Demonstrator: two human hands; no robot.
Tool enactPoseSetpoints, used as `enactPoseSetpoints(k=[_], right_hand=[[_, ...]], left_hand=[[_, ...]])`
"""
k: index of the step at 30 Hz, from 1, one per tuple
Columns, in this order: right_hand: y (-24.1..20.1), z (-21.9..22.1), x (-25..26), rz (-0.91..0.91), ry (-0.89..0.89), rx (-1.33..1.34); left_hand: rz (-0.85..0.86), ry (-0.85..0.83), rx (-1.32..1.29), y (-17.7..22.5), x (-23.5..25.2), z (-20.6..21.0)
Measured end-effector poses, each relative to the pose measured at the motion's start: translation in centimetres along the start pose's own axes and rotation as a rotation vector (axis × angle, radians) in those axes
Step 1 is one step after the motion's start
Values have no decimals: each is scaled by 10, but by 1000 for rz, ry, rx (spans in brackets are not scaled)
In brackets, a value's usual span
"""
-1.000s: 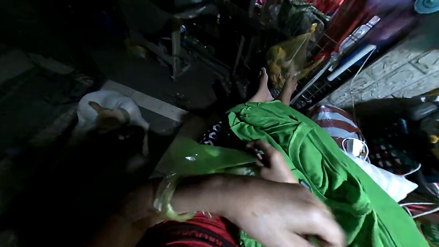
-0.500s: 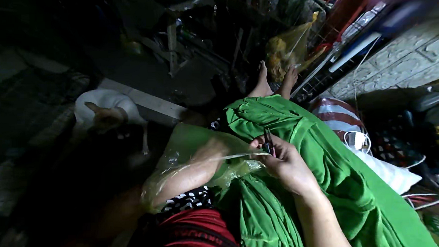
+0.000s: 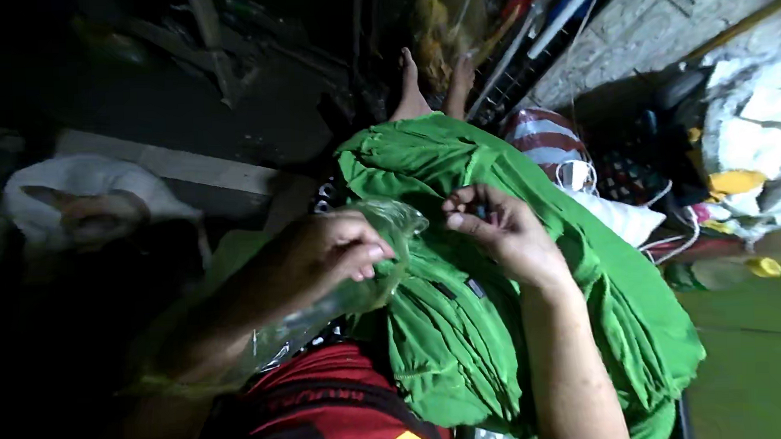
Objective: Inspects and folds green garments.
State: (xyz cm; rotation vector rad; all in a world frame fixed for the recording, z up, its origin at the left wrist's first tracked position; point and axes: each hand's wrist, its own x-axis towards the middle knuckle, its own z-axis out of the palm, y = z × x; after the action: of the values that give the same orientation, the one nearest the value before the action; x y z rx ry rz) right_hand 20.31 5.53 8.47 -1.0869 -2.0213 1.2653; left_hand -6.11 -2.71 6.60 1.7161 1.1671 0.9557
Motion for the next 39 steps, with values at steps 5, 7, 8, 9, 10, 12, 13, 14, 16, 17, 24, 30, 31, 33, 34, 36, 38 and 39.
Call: enactPoseSetpoints(k=[5,7,8,9,10,12,13,14,16,17,24,30,31,33,34,36,38,39], right_hand=[[16,-25,-38,21,79,-105],[21,-20,-46,25,68,-149],[24,-16,-48,22,66,-172],[27,-11,-48,14,60,-209],[30,-6,-48,7,51,-253],[36,4,-45,-35,57,-351],[38,8,-44,-68,70,-389],[40,11,-42,-104,85,-417],[44,13,-42,-135,111,-434],[45,14,-43,-132,113,-431],[40,25,-42,-148,148,-560],[42,10,-51,-170,232,-541],[43,8,-51,-191,250,-516],[45,6,-49,-223,275,-472],[46,7,-49,-234,281,-453],[47,8,-48,-245,287,-431],[47,9,-48,-238,305,-421],[48,9,-49,-234,316,-415]], left_hand=[[-82,163,231,-13,9,16],[-29,142,443,-25,9,23],[-29,126,492,-26,9,24],[-35,132,506,-26,9,24],[-50,151,483,-22,10,23],[-10,239,378,-18,9,23],[66,296,292,-19,8,23],[151,340,181,-19,7,24],[276,415,49,-12,5,28],[328,455,37,-10,4,30],[84,178,397,-17,17,58],[-168,126,534,-26,15,44],[-141,205,503,-22,13,41],[83,441,484,-17,10,38],[225,509,432,-15,10,38],[388,452,304,-8,12,42],[311,251,257,-7,16,54],[212,148,245,-11,19,61]])
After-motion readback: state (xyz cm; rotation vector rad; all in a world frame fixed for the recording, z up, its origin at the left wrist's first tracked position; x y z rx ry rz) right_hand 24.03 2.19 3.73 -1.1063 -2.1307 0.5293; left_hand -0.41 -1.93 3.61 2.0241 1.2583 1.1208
